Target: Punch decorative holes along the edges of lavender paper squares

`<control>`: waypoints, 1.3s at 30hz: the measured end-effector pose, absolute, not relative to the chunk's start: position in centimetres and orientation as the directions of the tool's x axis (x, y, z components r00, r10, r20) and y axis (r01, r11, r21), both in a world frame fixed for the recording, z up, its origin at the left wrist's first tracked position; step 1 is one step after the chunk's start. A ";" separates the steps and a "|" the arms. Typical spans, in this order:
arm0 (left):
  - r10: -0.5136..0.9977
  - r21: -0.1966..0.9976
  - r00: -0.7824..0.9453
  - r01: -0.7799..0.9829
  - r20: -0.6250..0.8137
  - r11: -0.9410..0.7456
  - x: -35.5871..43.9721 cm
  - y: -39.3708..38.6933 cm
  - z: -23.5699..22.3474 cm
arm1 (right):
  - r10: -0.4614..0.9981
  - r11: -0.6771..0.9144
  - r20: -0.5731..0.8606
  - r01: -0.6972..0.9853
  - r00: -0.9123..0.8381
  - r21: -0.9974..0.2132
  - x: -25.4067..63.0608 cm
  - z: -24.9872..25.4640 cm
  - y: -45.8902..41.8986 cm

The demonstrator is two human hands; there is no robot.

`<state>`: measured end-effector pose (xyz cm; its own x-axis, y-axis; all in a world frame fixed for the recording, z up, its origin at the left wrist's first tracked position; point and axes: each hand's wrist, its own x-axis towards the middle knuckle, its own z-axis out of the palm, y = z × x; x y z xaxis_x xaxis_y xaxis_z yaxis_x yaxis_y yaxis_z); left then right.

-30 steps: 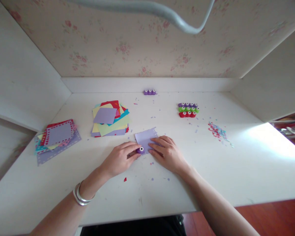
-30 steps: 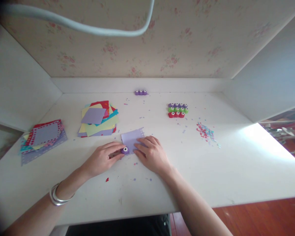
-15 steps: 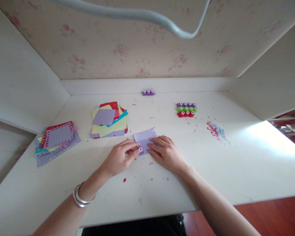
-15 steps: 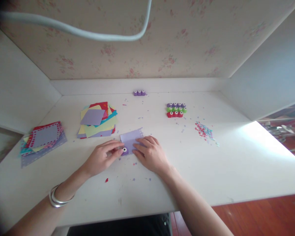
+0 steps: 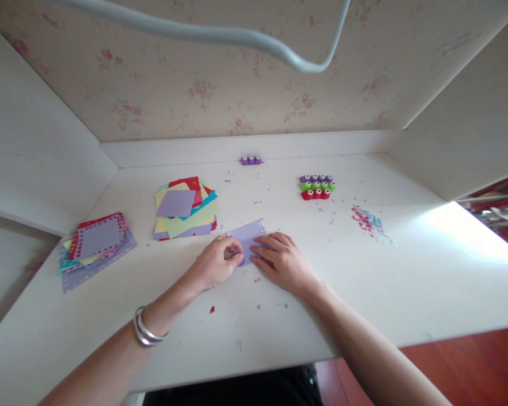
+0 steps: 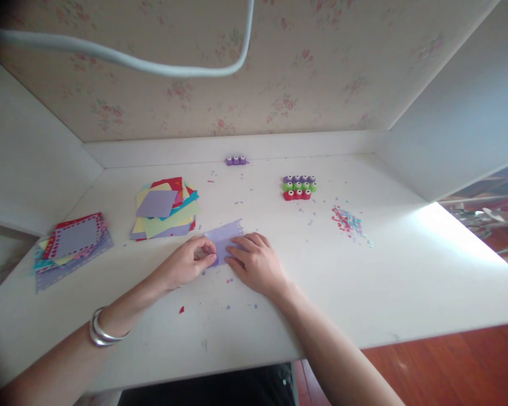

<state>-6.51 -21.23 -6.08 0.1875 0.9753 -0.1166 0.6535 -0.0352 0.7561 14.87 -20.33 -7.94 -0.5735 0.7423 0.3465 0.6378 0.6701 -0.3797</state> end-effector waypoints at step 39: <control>0.913 0.456 0.386 0.795 0.130 -0.400 -6.5 -11.4 -3.4 | 0.762 0.647 0.358 0.637 -0.539 -0.418 14.9 -7.3 -20.6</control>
